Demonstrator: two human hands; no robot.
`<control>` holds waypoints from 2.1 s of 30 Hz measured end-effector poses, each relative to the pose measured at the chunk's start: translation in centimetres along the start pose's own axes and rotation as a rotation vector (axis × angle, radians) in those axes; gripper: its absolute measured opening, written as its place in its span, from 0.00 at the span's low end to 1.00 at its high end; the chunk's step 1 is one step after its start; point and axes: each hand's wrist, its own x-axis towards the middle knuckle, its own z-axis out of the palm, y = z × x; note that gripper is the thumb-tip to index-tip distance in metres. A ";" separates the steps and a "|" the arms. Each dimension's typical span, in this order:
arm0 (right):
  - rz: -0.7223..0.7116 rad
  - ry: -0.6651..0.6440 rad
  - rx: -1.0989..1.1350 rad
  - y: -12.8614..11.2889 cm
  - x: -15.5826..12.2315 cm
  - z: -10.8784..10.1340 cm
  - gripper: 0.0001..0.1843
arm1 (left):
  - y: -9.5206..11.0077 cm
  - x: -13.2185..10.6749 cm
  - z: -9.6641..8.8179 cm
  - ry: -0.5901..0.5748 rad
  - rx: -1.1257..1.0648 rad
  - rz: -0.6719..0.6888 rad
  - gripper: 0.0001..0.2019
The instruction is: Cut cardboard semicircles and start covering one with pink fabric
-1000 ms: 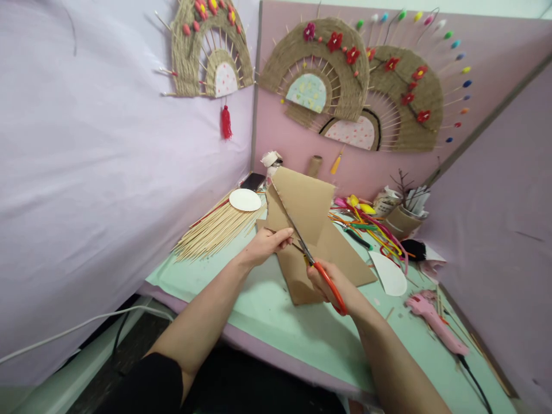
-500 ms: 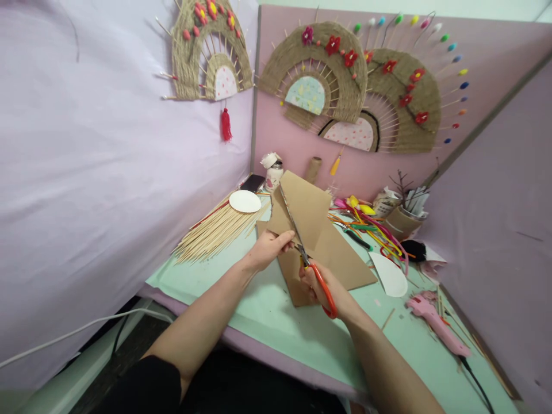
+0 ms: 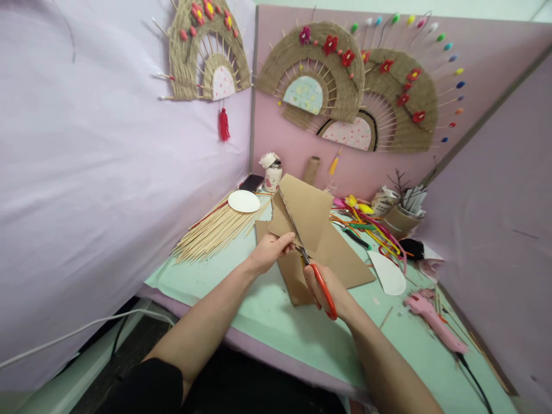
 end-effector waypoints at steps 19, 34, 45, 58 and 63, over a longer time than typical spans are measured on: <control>0.119 0.019 0.001 0.2 0.2 0.4 0.22 | -0.5 0.8 -0.2 0.154 -0.170 0.018 0.20; 0.008 -0.152 0.171 1.3 0.5 -0.5 0.28 | -0.3 0.9 -1.2 0.253 -0.270 0.052 0.19; -0.047 0.037 0.474 1.5 1.2 -2.2 0.32 | 0.0 1.4 -3.0 0.520 -0.274 0.132 0.15; -0.042 0.230 0.543 2.6 2.9 -1.1 0.23 | -1.8 -0.8 -0.1 -0.031 0.377 0.133 0.19; -0.014 0.393 0.563 2.9 3.0 -2.7 0.21 | -1.7 0.6 -1.8 0.144 0.326 0.166 0.22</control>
